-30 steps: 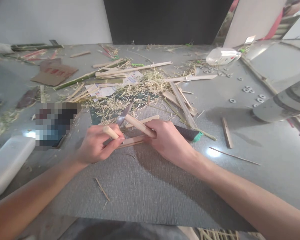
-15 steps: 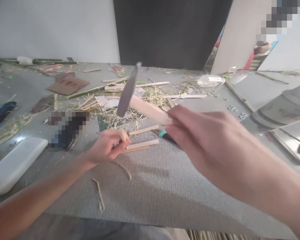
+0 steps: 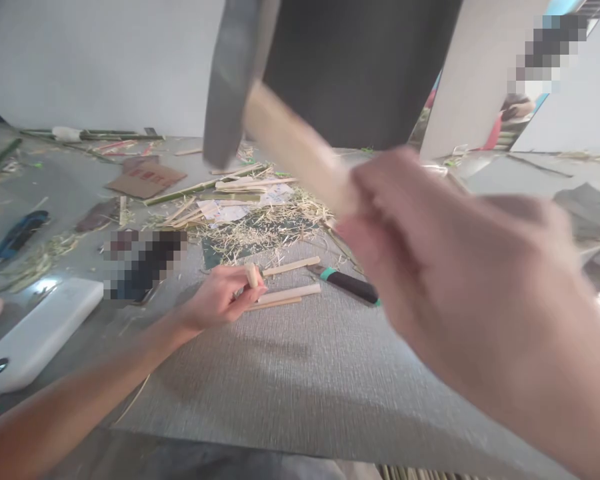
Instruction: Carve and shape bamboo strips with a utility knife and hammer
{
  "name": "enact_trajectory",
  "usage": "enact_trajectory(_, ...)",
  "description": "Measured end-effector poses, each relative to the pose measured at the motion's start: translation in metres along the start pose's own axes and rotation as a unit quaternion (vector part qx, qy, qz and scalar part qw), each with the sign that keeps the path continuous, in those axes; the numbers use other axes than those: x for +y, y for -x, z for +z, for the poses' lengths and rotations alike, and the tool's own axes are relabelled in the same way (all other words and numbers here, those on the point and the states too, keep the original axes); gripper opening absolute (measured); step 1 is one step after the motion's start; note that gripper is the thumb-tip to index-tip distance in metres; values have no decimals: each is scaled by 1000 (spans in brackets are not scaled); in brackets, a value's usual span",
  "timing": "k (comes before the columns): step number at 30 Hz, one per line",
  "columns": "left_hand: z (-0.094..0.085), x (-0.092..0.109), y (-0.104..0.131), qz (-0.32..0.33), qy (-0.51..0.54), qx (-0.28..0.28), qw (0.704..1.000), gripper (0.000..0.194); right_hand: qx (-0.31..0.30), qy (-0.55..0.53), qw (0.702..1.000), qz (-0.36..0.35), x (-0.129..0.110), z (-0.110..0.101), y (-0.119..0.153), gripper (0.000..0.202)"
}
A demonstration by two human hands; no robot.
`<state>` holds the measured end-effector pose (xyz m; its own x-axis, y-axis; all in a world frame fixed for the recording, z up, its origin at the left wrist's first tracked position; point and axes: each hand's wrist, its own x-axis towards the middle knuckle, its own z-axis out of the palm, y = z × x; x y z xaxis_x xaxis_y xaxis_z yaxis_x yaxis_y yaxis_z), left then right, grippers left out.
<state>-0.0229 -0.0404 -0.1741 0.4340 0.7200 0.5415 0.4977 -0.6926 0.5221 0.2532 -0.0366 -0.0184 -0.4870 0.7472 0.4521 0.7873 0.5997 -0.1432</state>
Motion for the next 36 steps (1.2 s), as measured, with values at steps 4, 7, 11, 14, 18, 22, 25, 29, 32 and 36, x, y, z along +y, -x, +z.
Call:
enact_trajectory(4,0,0,0,-5,4,-5,1000,32,-80,17,993,-88,-2,-1,1,29)
enact_trajectory(7,0,1,0,-7,5,-4,1000,33,21,50,998,-9,-3,-5,0,35)
enact_trajectory(11,0,1,-1,-5,7,-2,1000,33,4,39,998,-42,-3,-5,-1,31)
enact_trajectory(14,0,1,-1,-4,8,1,1000,32,-15,30,998,-60,-1,-4,-3,27)
enact_trajectory(18,0,1,-1,-5,6,1,1000,32,28,51,997,-52,3,-5,-5,37)
enact_trajectory(22,0,0,-1,-4,2,2,1000,32,1,10,999,-52,3,-1,-8,38)
enact_trajectory(25,0,0,-1,-4,0,-1,1000,29,-44,-27,997,-49,2,4,-10,33)
enact_trajectory(29,0,0,-1,-5,-1,-1,1000,29,-23,-38,999,-30,1,5,-14,33)
enact_trajectory(32,0,0,-1,-8,1,-2,1000,31,-8,-31,999,-36,4,4,-14,35)
enact_trajectory(36,-1,0,-1,-8,4,-4,1000,32,-114,-15,991,-72,10,0,-12,33)
